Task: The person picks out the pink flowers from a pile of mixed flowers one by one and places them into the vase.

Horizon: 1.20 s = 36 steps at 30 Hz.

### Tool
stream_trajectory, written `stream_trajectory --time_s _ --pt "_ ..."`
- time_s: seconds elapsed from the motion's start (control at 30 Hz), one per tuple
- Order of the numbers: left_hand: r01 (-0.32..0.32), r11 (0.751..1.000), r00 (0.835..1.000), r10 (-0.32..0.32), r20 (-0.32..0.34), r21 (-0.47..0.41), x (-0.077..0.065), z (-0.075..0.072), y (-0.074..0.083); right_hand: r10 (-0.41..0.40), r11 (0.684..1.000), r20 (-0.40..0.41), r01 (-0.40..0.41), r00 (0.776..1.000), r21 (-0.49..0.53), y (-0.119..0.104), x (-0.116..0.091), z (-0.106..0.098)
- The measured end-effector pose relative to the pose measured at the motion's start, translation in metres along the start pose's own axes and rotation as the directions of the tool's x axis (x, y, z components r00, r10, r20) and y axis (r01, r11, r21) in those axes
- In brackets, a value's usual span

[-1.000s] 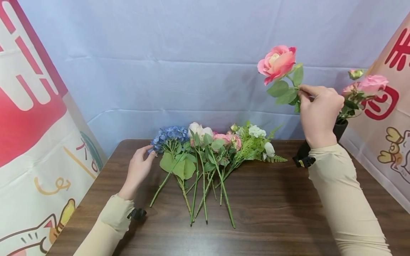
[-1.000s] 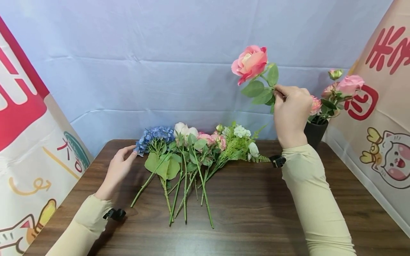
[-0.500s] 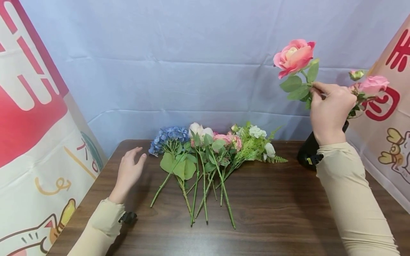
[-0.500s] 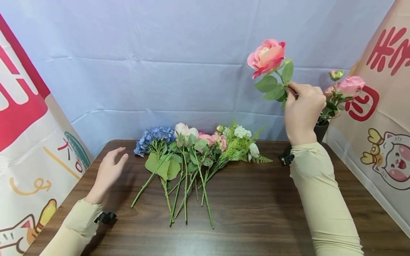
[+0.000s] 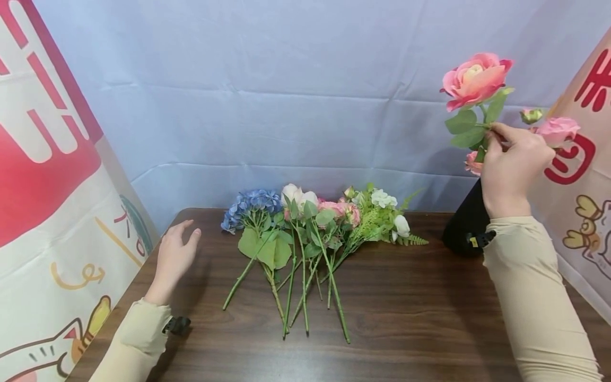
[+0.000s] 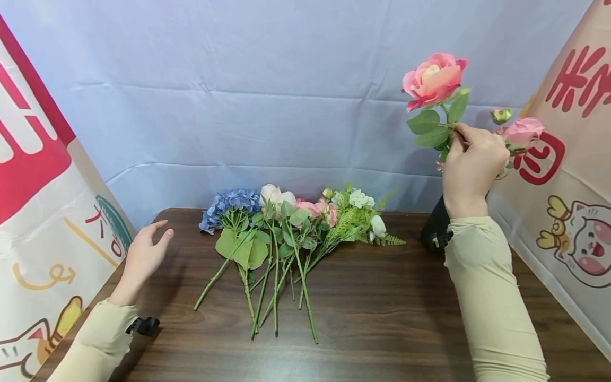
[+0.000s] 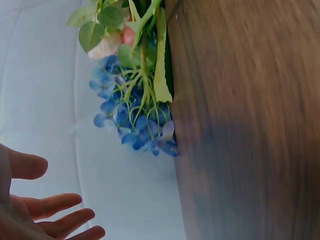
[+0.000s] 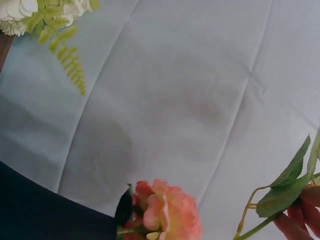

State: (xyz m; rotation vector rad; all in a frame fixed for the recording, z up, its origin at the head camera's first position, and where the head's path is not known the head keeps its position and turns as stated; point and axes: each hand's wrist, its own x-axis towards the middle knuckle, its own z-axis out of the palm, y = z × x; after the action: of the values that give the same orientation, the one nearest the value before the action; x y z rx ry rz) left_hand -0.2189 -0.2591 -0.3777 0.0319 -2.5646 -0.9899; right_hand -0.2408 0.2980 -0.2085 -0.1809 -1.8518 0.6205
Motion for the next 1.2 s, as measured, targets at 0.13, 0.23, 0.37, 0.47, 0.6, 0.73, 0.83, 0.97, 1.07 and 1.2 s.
stream_trajectory --time_s 0.13,0.23,0.37,0.47,0.6,0.73,0.83,0.97,1.07,1.2 --pt "0.018 1.000 1.000 -0.018 -0.004 0.012 -0.001 -0.008 -0.004 0.041 0.999 -0.017 -0.041 0.999 -0.001 0.006 0.001 0.000" --pt "0.026 1.000 1.000 -0.025 -0.009 0.016 -0.002 -0.011 -0.005 0.085 0.996 -0.028 -0.085 0.996 -0.010 0.011 0.001 -0.001" --pt "0.033 0.999 0.999 -0.032 -0.016 0.018 -0.001 -0.014 -0.006 0.148 0.989 -0.026 -0.148 0.989 -0.002 0.017 0.001 -0.001" --pt "0.039 0.999 0.999 -0.039 -0.019 0.025 -0.001 -0.016 -0.007 0.189 0.982 -0.016 -0.189 0.982 0.015 0.021 0.001 -0.001" --pt "0.048 0.998 0.999 -0.047 -0.021 0.028 -0.001 -0.017 -0.008 0.234 0.972 -0.010 -0.234 0.972 0.034 0.021 0.002 -0.001" --pt "0.059 0.998 0.998 -0.059 -0.012 0.021 -0.001 -0.019 -0.007 0.255 0.967 0.011 -0.255 0.967 0.024 0.027 0.001 -0.001" --pt "0.064 0.998 0.998 -0.064 -0.010 0.015 -0.002 -0.021 -0.006 0.248 0.969 0.026 -0.248 0.968 -0.002 0.038 0.000 0.002" --pt "0.061 0.998 0.998 -0.060 -0.015 0.016 -0.001 -0.021 -0.006 0.238 0.971 0.013 -0.238 0.971 -0.021 0.048 -0.003 0.005" --pt "0.058 0.998 0.998 -0.058 -0.014 0.021 -0.002 -0.020 -0.006 0.249 0.969 0.003 -0.249 0.969 -0.010 0.055 -0.006 0.006" --pt "0.058 0.998 0.998 -0.058 -0.014 0.027 -0.002 -0.019 -0.006 0.287 0.958 0.011 -0.287 0.958 0.010 0.060 -0.007 0.005"
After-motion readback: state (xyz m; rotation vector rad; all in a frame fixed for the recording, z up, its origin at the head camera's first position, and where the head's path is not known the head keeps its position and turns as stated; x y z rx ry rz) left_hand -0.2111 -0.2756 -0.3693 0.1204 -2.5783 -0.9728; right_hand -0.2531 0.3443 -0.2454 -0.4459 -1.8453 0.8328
